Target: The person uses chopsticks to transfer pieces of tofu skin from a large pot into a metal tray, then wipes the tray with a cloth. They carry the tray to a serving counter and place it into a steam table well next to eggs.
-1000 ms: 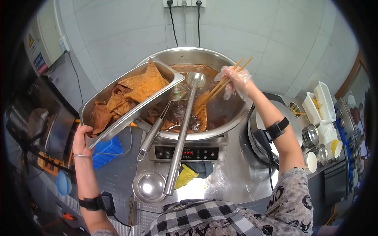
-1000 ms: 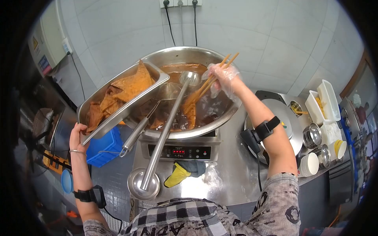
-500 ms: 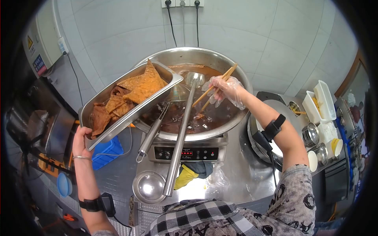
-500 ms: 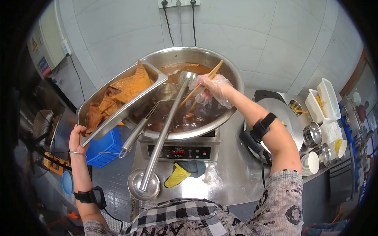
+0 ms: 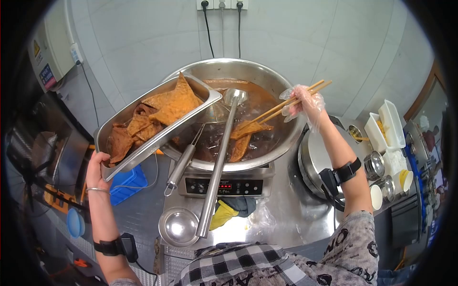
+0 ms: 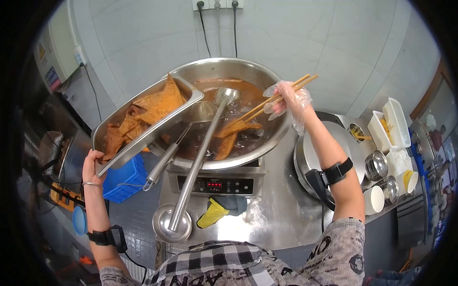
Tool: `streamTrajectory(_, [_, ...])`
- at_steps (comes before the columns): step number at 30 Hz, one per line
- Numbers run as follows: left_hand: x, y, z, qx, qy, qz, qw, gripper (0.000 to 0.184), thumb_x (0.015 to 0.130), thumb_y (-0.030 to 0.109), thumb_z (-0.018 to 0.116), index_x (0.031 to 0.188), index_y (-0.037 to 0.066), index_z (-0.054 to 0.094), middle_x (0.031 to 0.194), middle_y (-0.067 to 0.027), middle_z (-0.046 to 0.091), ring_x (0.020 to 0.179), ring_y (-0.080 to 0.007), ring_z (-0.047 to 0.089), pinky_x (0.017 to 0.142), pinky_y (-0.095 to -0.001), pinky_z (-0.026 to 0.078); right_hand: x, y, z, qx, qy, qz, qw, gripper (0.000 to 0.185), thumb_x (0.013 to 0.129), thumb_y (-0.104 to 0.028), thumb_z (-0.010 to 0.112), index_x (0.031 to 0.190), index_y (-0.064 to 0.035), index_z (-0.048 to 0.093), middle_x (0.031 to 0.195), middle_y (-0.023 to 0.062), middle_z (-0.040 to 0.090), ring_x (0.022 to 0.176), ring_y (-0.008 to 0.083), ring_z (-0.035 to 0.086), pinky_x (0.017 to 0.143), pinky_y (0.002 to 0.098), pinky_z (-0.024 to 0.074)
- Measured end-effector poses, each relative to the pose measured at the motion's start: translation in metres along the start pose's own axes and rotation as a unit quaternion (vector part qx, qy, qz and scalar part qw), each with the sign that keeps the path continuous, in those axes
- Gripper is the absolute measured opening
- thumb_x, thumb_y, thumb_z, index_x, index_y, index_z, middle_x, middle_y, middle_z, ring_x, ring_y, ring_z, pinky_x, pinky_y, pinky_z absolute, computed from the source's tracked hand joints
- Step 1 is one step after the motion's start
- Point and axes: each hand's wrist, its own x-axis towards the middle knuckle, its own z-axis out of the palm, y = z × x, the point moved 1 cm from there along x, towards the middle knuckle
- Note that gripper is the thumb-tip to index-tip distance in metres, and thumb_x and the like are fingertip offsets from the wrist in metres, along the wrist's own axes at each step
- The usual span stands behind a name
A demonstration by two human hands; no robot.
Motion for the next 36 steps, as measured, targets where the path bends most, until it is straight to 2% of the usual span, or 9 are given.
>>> streamTrajectory(4, [-0.001, 0.0, 0.003, -0.003, 0.018, -0.003, 1.0, 0.018, 0.064, -0.007, 0.042, 0.078, 0.003, 0.044, 0.077, -0.0042, 0.048, 0.07, -0.0172, 0.049, 0.071, -0.0288, 0.044, -0.005, -0.011, -0.007, 0.005, 0.034, -0.063, 0.997, 0.026, 0.081, -0.027, 0.048, 0.077, -0.0017, 0.05, 0.064, 0.0082, 0.051, 0.047, 0.014, 0.053, 0.045, 0.0248, 0.0471])
streamTrajectory(6, [0.002, -0.002, -0.001, 0.009, 0.012, 0.004, 1.0, 0.021, 0.065, -0.005, 0.042, 0.084, 0.003, 0.048, 0.079, -0.0051, 0.05, 0.07, -0.0149, 0.049, 0.062, -0.0249, 0.043, -0.007, -0.023, -0.013, 0.012, 0.04, -0.099, 0.994, 0.023, 0.082, -0.024, 0.048, 0.077, -0.0015, 0.05, 0.063, 0.0085, 0.051, 0.047, 0.0149, 0.053, 0.045, 0.0251, 0.0471])
streamTrajectory(9, [0.003, -0.002, -0.002, 0.013, 0.02, 0.007, 1.0, 0.019, 0.064, -0.005, 0.043, 0.081, 0.004, 0.046, 0.075, -0.0038, 0.049, 0.065, -0.014, 0.048, 0.055, -0.0251, 0.043, -0.004, -0.038, -0.024, 0.017, 0.058, -0.137, 0.989, 0.022, 0.081, -0.023, 0.048, 0.077, -0.0011, 0.05, 0.063, 0.0087, 0.051, 0.048, 0.015, 0.053, 0.046, 0.0255, 0.0469])
streamTrajectory(15, [0.002, 0.0, 0.001, 0.012, 0.023, 0.002, 1.0, 0.02, 0.063, -0.006, 0.044, 0.08, 0.005, 0.045, 0.072, -0.0031, 0.047, 0.06, -0.0137, 0.047, 0.051, -0.0262, 0.042, 0.007, -0.083, -0.032, 0.017, 0.073, -0.19, 0.979, 0.02, 0.081, -0.02, 0.048, 0.077, -0.0006, 0.05, 0.063, 0.0093, 0.051, 0.048, 0.0164, 0.052, 0.046, 0.0265, 0.0469])
streamTrajectory(19, [0.004, 0.0, -0.002, 0.01, 0.006, 0.007, 1.0, 0.02, 0.063, -0.006, 0.045, 0.08, 0.005, 0.045, 0.074, -0.0041, 0.047, 0.063, -0.0149, 0.048, 0.054, -0.0271, 0.044, 0.023, -0.118, -0.028, 0.017, 0.06, -0.239, 0.969, 0.022, 0.081, -0.022, 0.049, 0.078, 0.0001, 0.051, 0.065, 0.0102, 0.053, 0.05, 0.0158, 0.054, 0.048, 0.0269, 0.0479])
streamTrajectory(25, [0.003, 0.002, 0.003, -0.017, 0.005, 0.006, 1.0, 0.024, 0.063, -0.007, 0.044, 0.085, 0.001, 0.047, 0.081, -0.008, 0.05, 0.074, -0.0189, 0.051, 0.067, -0.0299, 0.046, 0.051, -0.16, 0.011, 0.07, 0.062, -0.281, 0.955, 0.023, 0.081, -0.02, 0.049, 0.081, 0.0023, 0.053, 0.069, 0.0103, 0.053, 0.053, 0.0154, 0.056, 0.052, 0.0266, 0.0494])
streamTrajectory(29, [0.003, 0.004, 0.001, -0.007, 0.006, 0.007, 1.0, 0.025, 0.062, -0.008, 0.044, 0.086, 0.001, 0.048, 0.081, -0.0087, 0.051, 0.075, -0.0189, 0.051, 0.07, -0.0291, 0.045, 0.071, -0.154, 0.059, 0.141, 0.014, -0.269, 0.953, 0.018, 0.08, -0.016, 0.049, 0.08, 0.0019, 0.052, 0.069, 0.0109, 0.053, 0.054, 0.0165, 0.057, 0.054, 0.0272, 0.0508])
streamTrajectory(33, [0.0, 0.005, 0.004, -0.01, 0.007, 0.005, 1.0, 0.026, 0.062, -0.008, 0.044, 0.086, 0.0, 0.049, 0.081, -0.0083, 0.051, 0.073, -0.0184, 0.051, 0.07, -0.0286, 0.045, 0.074, -0.12, 0.119, 0.24, -0.009, -0.177, 0.954, 0.015, 0.078, -0.015, 0.05, 0.078, -0.0006, 0.051, 0.07, 0.0121, 0.054, 0.055, 0.019, 0.058, 0.054, 0.0306, 0.0512])
streamTrajectory(36, [0.0, 0.003, 0.003, -0.015, 0.008, 0.004, 1.0, 0.022, 0.062, -0.008, 0.044, 0.082, 0.001, 0.048, 0.079, -0.0078, 0.051, 0.07, -0.0174, 0.051, 0.067, -0.0279, 0.045, 0.068, -0.081, 0.154, 0.29, -0.033, -0.123, 0.948, 0.016, 0.08, -0.019, 0.049, 0.077, -0.0027, 0.05, 0.066, 0.0074, 0.052, 0.053, 0.0162, 0.055, 0.052, 0.0278, 0.0493])
